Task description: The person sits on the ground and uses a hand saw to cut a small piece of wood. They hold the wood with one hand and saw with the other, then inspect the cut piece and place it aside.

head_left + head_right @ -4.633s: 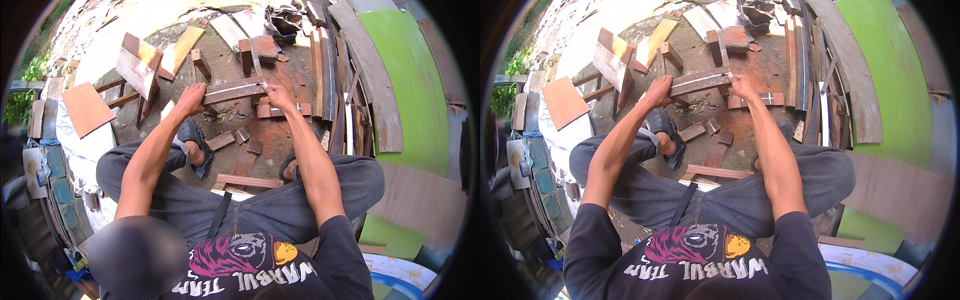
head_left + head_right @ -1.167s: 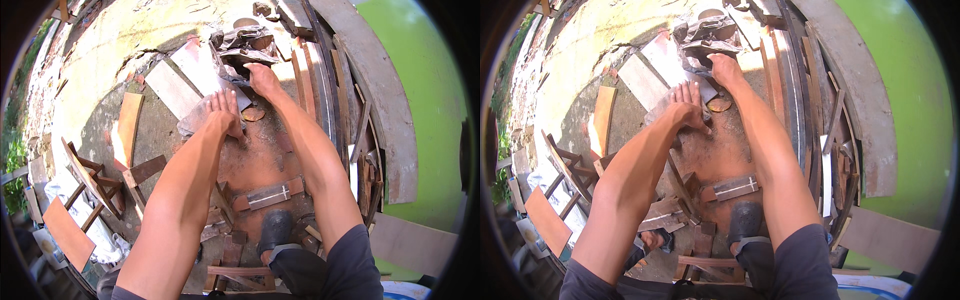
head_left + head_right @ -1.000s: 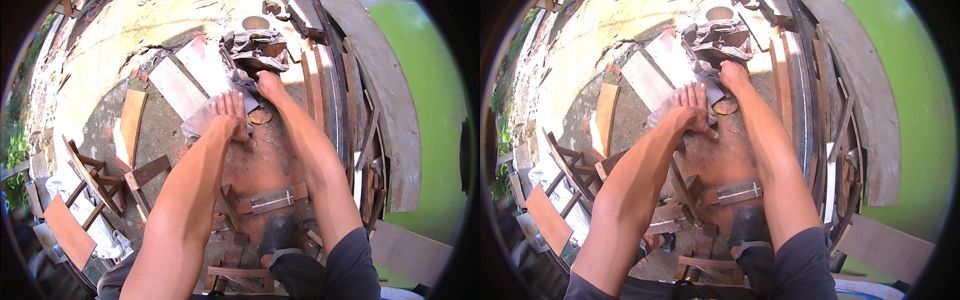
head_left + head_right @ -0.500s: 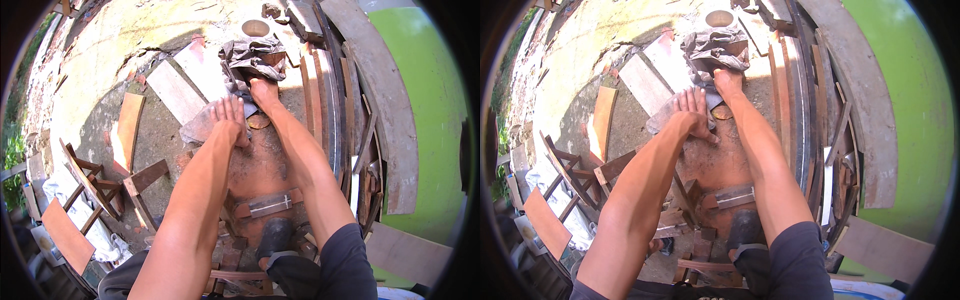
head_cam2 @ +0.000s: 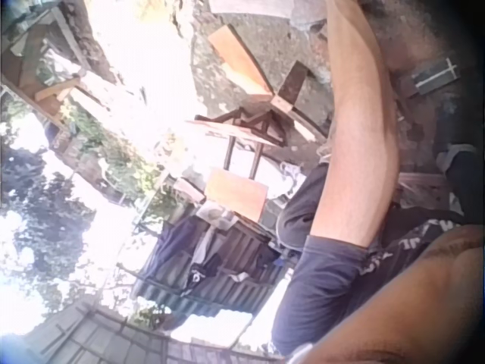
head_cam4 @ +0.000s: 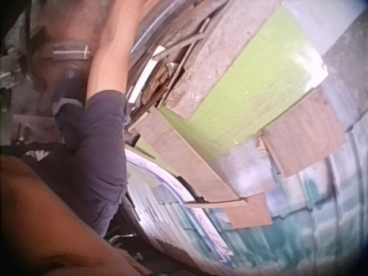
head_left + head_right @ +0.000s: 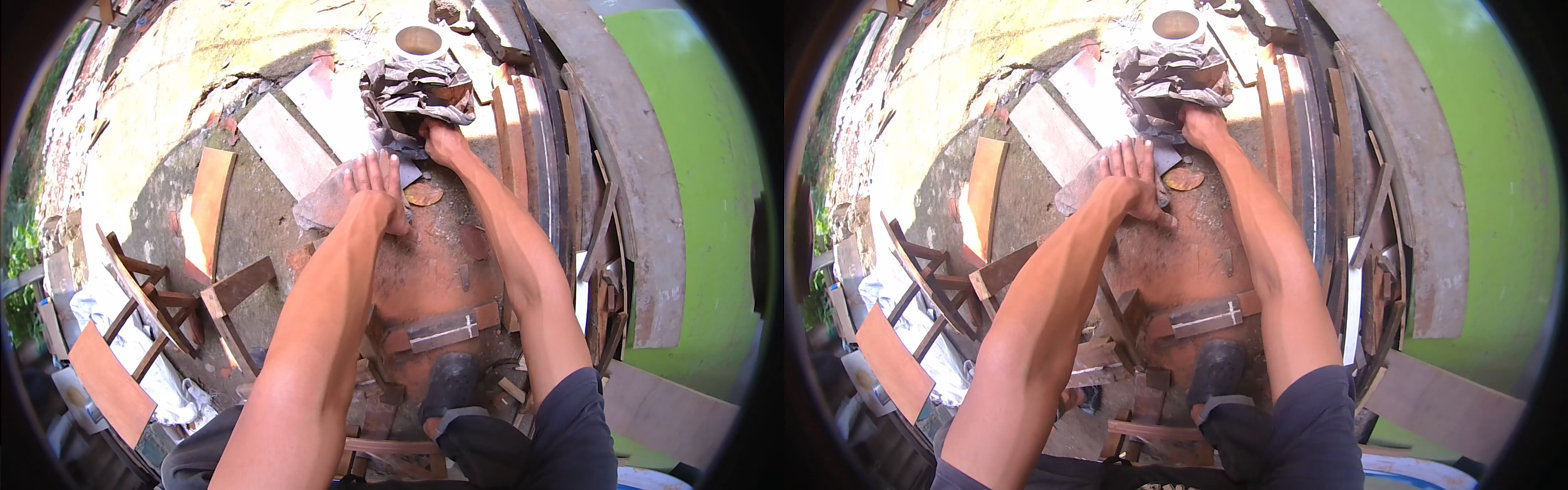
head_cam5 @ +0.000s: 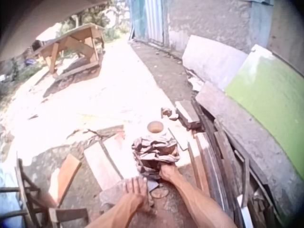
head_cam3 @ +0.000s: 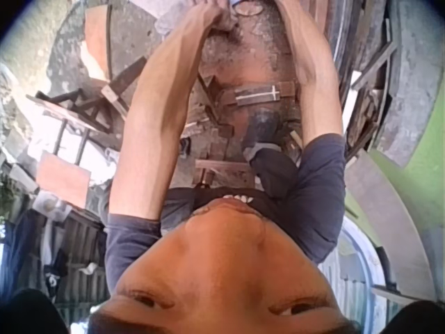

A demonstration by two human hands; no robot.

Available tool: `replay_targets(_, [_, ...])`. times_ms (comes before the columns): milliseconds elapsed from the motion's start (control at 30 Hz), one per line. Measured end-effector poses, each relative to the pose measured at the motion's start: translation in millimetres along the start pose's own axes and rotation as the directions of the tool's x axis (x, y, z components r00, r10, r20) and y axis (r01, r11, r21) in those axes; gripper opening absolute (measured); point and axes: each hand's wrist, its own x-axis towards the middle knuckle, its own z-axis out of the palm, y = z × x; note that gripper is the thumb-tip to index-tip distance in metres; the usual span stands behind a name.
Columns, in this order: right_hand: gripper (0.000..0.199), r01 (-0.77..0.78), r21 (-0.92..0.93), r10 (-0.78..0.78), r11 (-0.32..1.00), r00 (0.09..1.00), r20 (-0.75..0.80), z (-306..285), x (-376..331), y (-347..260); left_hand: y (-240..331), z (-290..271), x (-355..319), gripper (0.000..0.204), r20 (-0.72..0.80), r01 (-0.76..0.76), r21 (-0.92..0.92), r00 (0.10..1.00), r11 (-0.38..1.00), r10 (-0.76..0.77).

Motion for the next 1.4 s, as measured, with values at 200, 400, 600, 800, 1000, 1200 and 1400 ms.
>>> replay_targets(200, [0.043,-0.059,0.46,0.09,0.886,0.995,-0.045,5.9,11.6,37.9,5.0,-6.6,-7.2,0.154,-0.014,-0.014,-0.003,1.0,1.0,0.014])
replay_targets(400, [0.02,0.025,0.023,-0.018,0.999,0.97,-0.242,-27.5,28.2,6.9,0.8,-1.8,-4.9,0.153,-0.015,0.001,-0.021,1.0,1.0,-0.001])
replay_targets(600, [0.024,0.136,-0.153,-0.146,0.979,0.988,-0.058,-42.2,25.4,12.8,7.7,-5.0,-5.8,0.152,-0.016,-0.004,-0.008,1.0,1.0,0.004])
replay_targets(800, [0.019,0.185,-0.401,-0.202,0.897,0.979,0.001,-31.9,10.2,-8.9,6.4,-5.8,-7.0,0.151,-0.007,0.005,-0.019,1.0,1.0,-0.005])
replay_targets(1000, [0.018,0.205,-0.446,-0.253,0.871,0.966,-0.05,-22.7,7.2,-6.4,4.2,-2.3,-6.5,0.151,-0.023,0.007,-0.016,1.0,1.0,-0.007])
replay_targets(1200, [0.024,0.144,-0.322,-0.191,0.936,0.975,-0.118,-21.0,5.5,25.4,6.6,-4.0,-4.8,0.152,-0.029,-0.011,-0.024,1.0,1.0,0.01])
replay_targets(1400, [0.035,-0.008,-0.337,0.037,0.941,0.996,0.081,-32.1,15.2,-5.1,6.4,-9.3,-6.9,0.155,0.01,0.005,-0.03,1.0,1.0,-0.005])
